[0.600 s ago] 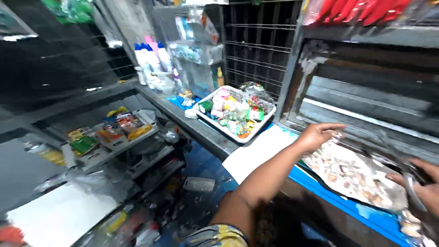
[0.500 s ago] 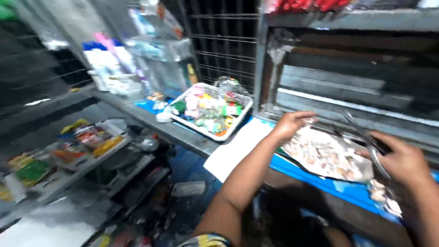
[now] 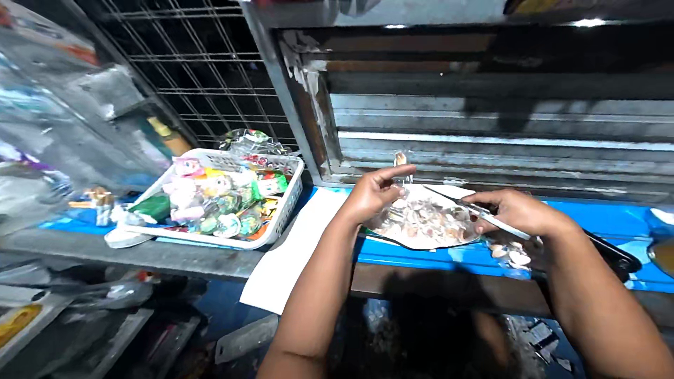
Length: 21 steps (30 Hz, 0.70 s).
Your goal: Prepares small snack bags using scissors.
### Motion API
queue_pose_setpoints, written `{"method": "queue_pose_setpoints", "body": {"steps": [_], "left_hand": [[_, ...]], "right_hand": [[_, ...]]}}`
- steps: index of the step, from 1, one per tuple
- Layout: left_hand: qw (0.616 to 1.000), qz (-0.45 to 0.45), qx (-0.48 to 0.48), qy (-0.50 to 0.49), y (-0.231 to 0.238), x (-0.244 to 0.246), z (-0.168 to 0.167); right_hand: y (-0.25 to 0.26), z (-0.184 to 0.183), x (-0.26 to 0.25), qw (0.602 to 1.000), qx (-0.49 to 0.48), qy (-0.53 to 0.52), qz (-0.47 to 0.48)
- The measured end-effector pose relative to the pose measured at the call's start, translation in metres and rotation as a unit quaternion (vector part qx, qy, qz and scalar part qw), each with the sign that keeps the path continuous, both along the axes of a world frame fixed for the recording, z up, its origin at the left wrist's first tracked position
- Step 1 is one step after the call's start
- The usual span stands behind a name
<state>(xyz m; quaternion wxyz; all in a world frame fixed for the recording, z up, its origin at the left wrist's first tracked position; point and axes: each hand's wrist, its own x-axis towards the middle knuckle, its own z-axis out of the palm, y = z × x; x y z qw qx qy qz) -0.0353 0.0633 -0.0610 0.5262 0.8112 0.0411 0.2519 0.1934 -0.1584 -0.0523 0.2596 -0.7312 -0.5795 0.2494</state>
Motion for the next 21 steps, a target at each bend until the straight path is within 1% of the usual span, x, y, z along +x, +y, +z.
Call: {"method": "queue_pose_setpoints", "body": {"steps": [4, 8, 11, 21], "left_hand": [[0.999, -0.031, 0.004, 0.013, -0.001, 0.003, -0.001], [0.998, -0.043, 0.037, 0.04, -0.005, 0.002, -0.001], [0.997, -0.049, 0.043, 0.046, -0.008, 0.002, -0.003], [0.995, -0.036, 0.07, 0.058, -0.015, 0.003, -0.001]], "right_hand": [[0.0, 0.001, -0.005, 1.0, 0.0, -0.001, 0.016], [0.001, 0.003, -0.01, 1.0, -0.014, 0.003, -0.002], [0.002, -0.001, -0.012, 1.0, -0.006, 0.003, -0.014], [0.005, -0.005, -0.015, 0.999, 0.024, -0.026, -0.005]]}}
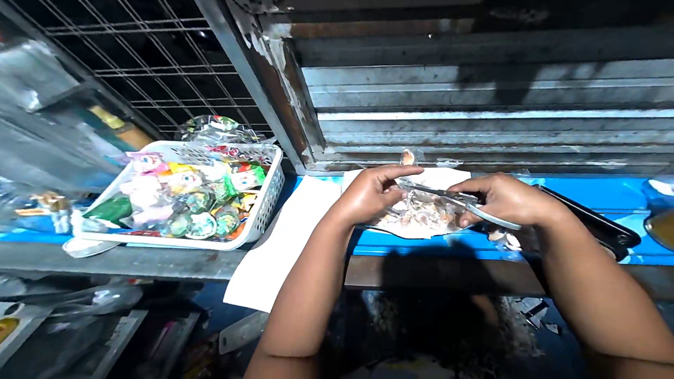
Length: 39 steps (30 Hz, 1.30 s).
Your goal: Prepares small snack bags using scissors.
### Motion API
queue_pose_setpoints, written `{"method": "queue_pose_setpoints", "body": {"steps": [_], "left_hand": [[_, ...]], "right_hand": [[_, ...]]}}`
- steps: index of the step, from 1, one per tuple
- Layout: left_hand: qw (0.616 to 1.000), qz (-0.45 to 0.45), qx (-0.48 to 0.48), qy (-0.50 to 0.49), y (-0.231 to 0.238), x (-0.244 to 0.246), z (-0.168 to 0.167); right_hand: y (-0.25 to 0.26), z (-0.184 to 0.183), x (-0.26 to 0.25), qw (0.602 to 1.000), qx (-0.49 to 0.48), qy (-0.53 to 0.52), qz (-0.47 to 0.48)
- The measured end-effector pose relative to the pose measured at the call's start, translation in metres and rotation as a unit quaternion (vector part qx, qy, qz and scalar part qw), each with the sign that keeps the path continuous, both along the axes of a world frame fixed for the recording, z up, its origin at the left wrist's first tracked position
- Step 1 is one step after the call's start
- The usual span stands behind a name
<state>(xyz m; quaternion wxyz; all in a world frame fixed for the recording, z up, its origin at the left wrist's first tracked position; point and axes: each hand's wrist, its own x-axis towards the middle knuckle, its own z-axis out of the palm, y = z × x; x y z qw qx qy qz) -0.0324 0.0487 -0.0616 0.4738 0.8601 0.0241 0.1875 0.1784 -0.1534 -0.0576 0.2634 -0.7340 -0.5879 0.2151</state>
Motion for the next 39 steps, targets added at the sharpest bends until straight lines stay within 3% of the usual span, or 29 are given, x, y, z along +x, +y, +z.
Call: {"method": "queue_pose_setpoints", "body": {"steps": [39], "left_hand": [[1.0, 0.003, -0.002, 0.028, -0.008, 0.0, -0.003]], "right_hand": [[-0.001, -0.003, 0.0, 0.999, 0.024, -0.04, 0.018]]}}
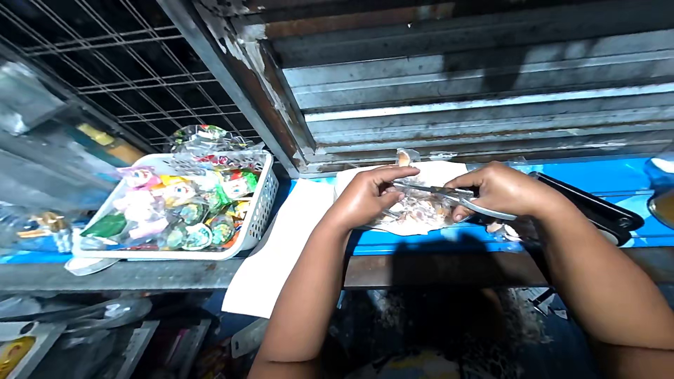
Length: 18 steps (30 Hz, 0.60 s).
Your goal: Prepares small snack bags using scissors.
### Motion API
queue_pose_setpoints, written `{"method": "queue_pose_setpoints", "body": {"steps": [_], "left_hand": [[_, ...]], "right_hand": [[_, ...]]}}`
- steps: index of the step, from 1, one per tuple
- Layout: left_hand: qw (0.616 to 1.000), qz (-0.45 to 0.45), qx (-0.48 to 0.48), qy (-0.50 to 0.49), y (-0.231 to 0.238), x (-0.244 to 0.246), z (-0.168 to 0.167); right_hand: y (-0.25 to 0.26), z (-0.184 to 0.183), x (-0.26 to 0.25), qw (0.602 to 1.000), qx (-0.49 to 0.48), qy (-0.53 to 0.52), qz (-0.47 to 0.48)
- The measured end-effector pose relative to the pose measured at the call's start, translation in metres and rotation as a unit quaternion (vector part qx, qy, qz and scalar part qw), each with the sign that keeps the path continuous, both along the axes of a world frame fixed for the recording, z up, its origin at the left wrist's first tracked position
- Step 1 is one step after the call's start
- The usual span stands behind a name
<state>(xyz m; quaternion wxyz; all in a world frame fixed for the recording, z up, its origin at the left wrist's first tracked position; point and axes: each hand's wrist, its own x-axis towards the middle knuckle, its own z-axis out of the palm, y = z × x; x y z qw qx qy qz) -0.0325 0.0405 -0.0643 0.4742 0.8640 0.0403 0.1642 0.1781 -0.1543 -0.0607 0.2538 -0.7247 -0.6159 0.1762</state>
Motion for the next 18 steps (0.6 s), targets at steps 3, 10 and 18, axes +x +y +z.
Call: {"method": "queue_pose_setpoints", "body": {"steps": [3, 10, 18], "left_hand": [[1.0, -0.021, 0.003, -0.023, 0.0034, 0.0033, -0.0023], [1.0, -0.015, 0.005, -0.016, 0.0038, 0.0022, 0.0002], [1.0, -0.024, -0.005, -0.009, 0.0063, 0.0027, 0.0]], "right_hand": [[-0.0001, 0.0012, 0.0003, 1.0, -0.006, 0.01, -0.002], [-0.0013, 0.0006, 0.0022, 1.0, 0.004, -0.006, -0.001], [-0.0032, 0.0024, 0.006, 1.0, -0.007, 0.018, 0.002]]}}
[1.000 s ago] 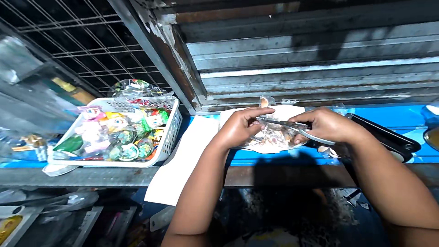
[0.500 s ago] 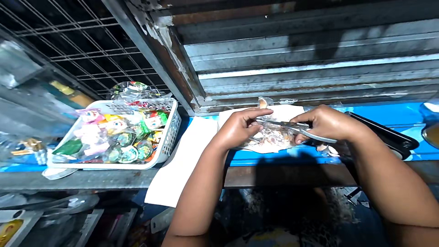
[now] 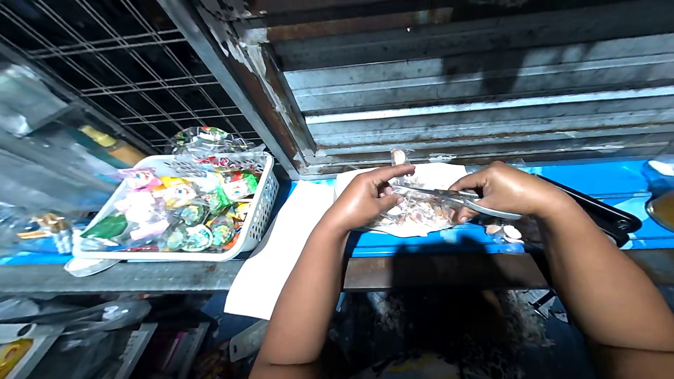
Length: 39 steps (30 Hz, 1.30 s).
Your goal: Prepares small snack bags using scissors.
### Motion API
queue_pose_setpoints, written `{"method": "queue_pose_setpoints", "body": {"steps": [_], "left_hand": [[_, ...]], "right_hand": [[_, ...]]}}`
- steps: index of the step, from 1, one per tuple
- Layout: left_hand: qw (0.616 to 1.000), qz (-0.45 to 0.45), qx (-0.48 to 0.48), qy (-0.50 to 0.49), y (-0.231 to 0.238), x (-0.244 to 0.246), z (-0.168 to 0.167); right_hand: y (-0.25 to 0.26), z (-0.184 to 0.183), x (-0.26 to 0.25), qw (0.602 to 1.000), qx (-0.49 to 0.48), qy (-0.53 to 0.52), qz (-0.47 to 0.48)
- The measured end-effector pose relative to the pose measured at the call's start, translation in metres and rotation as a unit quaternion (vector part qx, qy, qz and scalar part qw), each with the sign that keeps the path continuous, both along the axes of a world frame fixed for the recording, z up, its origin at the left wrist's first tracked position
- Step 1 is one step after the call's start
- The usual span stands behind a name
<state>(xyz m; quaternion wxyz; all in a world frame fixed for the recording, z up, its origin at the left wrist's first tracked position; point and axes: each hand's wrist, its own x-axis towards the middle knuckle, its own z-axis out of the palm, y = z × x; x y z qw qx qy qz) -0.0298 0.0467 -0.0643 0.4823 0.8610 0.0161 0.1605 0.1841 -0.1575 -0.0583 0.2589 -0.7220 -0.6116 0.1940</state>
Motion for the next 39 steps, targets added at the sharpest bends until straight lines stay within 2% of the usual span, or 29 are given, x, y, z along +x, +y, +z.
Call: {"method": "queue_pose_setpoints", "body": {"steps": [6, 10, 13, 17, 25, 29, 34, 39], "left_hand": [[0.997, -0.038, -0.064, 0.007, 0.002, -0.001, 0.002], [0.996, -0.028, -0.087, 0.001, -0.001, -0.003, 0.007], [0.989, -0.045, -0.143, -0.018, -0.002, -0.002, 0.006], [0.976, -0.071, -0.204, 0.005, 0.0, 0.001, 0.002], [0.981, -0.001, -0.184, -0.054, -0.007, 0.004, 0.0], [0.98, -0.019, -0.181, -0.085, -0.003, 0.003, -0.004], [0.991, -0.039, -0.118, -0.053, -0.002, 0.0, -0.003], [0.986, -0.008, -0.144, -0.084, 0.003, -0.001, 0.003]], "right_hand": [[-0.005, 0.002, 0.014, 0.995, -0.043, 0.091, 0.028], [-0.002, 0.001, 0.01, 0.992, -0.021, 0.12, 0.036], [-0.002, 0.0, 0.011, 0.991, 0.013, 0.13, 0.029], [-0.002, -0.001, 0.014, 0.99, 0.057, 0.13, 0.004], [-0.002, -0.002, 0.018, 0.985, 0.097, 0.135, -0.044], [-0.002, 0.001, 0.015, 0.984, 0.099, 0.14, -0.052], [0.0, -0.003, 0.011, 0.987, 0.11, 0.108, -0.051], [0.001, -0.002, 0.011, 0.988, 0.106, 0.094, -0.065]]}}
